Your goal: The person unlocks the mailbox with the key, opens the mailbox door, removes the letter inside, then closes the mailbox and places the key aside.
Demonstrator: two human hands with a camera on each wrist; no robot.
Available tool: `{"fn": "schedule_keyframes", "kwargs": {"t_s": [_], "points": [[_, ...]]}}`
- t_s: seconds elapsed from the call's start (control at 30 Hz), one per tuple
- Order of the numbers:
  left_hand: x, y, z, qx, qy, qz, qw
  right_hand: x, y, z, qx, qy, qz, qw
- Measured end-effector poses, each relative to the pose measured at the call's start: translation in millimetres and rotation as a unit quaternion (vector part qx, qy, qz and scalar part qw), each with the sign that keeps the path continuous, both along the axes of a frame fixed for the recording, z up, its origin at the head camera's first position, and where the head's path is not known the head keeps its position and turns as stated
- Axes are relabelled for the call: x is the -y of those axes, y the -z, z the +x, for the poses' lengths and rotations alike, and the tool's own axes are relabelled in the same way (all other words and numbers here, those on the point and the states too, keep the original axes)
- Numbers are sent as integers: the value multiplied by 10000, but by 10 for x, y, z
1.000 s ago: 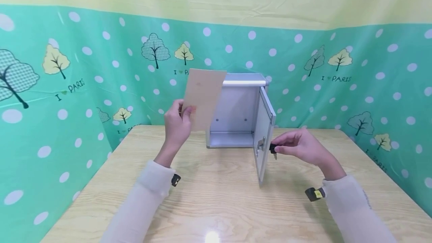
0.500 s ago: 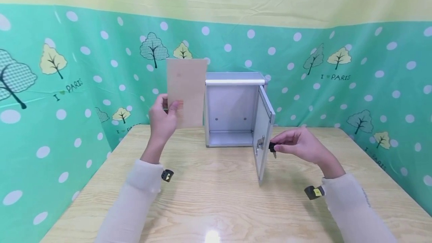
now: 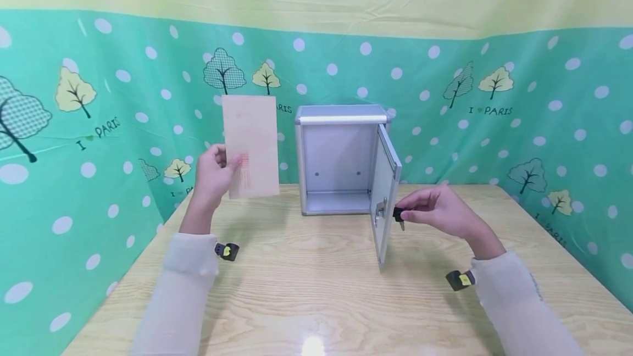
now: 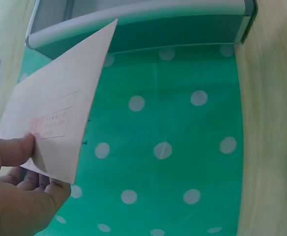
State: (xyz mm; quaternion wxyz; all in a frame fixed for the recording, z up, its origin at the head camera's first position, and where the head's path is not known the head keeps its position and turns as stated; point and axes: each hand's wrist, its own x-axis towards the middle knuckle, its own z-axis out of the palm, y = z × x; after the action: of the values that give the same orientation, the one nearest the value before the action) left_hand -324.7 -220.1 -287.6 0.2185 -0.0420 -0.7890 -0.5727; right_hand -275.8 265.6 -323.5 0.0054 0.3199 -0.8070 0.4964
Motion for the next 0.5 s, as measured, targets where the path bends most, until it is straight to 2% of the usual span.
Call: {"fn": "schedule_keyframes", "kwargs": {"t_s": [0.17,0.5], "points": [[45,81,-64,549,56,11,9985,-6,8,0,-58,-55,-17,10000],[20,288,-223,1041,-70,-209,9943,-4,-4,0,-110,-97,-21,9999]]}}
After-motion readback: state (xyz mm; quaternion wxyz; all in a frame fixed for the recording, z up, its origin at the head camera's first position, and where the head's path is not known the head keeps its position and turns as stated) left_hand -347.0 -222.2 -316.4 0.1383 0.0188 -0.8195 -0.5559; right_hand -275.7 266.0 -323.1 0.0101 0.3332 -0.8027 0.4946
